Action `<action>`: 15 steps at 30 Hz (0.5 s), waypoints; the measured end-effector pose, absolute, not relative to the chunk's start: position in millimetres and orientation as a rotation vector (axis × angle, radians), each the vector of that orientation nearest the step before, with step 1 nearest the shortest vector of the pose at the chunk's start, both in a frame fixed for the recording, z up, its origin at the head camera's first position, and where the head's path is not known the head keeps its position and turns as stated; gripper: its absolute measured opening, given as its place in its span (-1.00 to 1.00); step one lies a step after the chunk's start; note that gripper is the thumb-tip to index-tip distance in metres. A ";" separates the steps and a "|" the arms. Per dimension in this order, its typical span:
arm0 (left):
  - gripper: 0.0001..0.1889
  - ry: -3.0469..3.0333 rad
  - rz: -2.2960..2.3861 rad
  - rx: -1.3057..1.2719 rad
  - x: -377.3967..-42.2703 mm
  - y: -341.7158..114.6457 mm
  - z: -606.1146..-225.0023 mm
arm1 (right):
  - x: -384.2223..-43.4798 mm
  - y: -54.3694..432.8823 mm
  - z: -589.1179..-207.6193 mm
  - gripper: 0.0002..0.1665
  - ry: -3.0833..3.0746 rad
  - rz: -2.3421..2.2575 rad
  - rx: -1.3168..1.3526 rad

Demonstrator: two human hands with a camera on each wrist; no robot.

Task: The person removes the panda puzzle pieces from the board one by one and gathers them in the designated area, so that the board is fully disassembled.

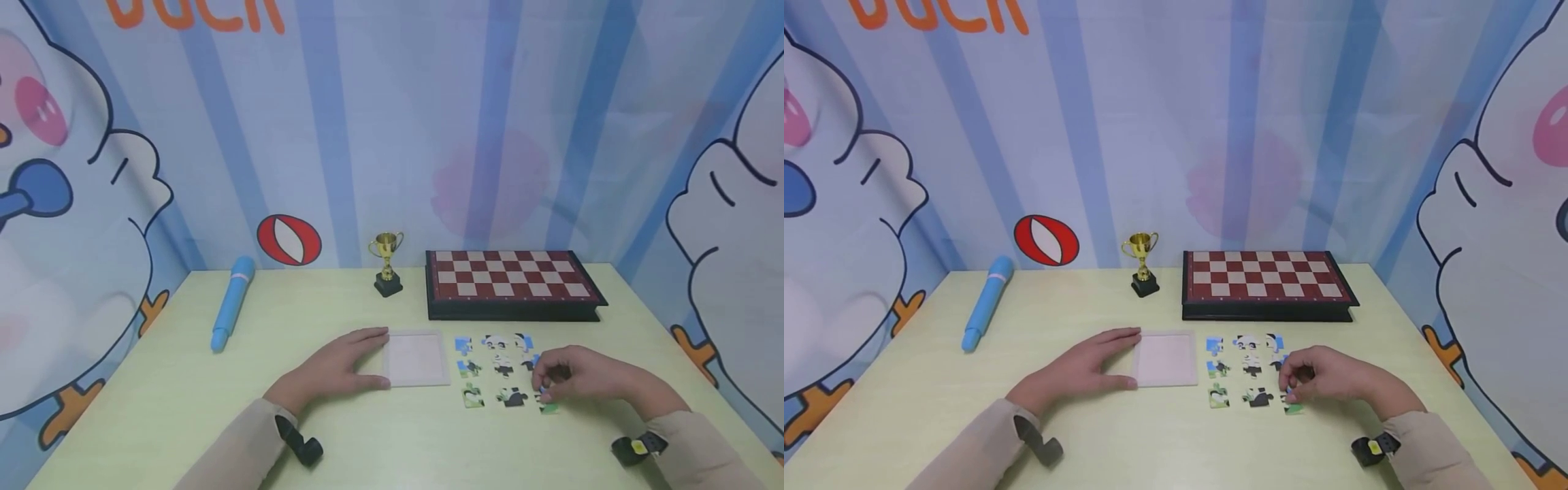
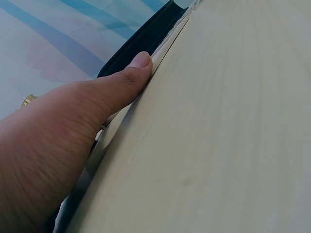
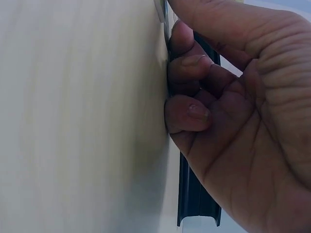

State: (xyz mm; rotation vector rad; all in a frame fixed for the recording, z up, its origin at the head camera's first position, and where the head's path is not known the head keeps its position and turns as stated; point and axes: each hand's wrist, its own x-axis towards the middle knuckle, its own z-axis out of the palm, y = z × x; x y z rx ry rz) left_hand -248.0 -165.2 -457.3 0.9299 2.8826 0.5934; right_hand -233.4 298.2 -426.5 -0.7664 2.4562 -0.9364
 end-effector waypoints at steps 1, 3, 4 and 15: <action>-0.03 2.882 0.593 0.930 -247.8 -165.1 -457.4 | -233.4 297.9 -426.1 -0.81 2.457 -0.931 -0.764; -0.02 2.881 0.592 0.924 -247.8 -164.9 -457.2 | -233.5 297.5 -425.3 -0.80 2.459 -0.923 -0.761; -0.02 2.882 0.591 0.920 -248.0 -164.9 -457.2 | -233.6 297.2 -425.0 -0.80 2.460 -0.919 -0.758; -0.04 2.882 0.623 0.977 -249.4 -166.4 -462.0 | -232.1 293.4 -421.2 -0.87 2.542 -0.992 -0.830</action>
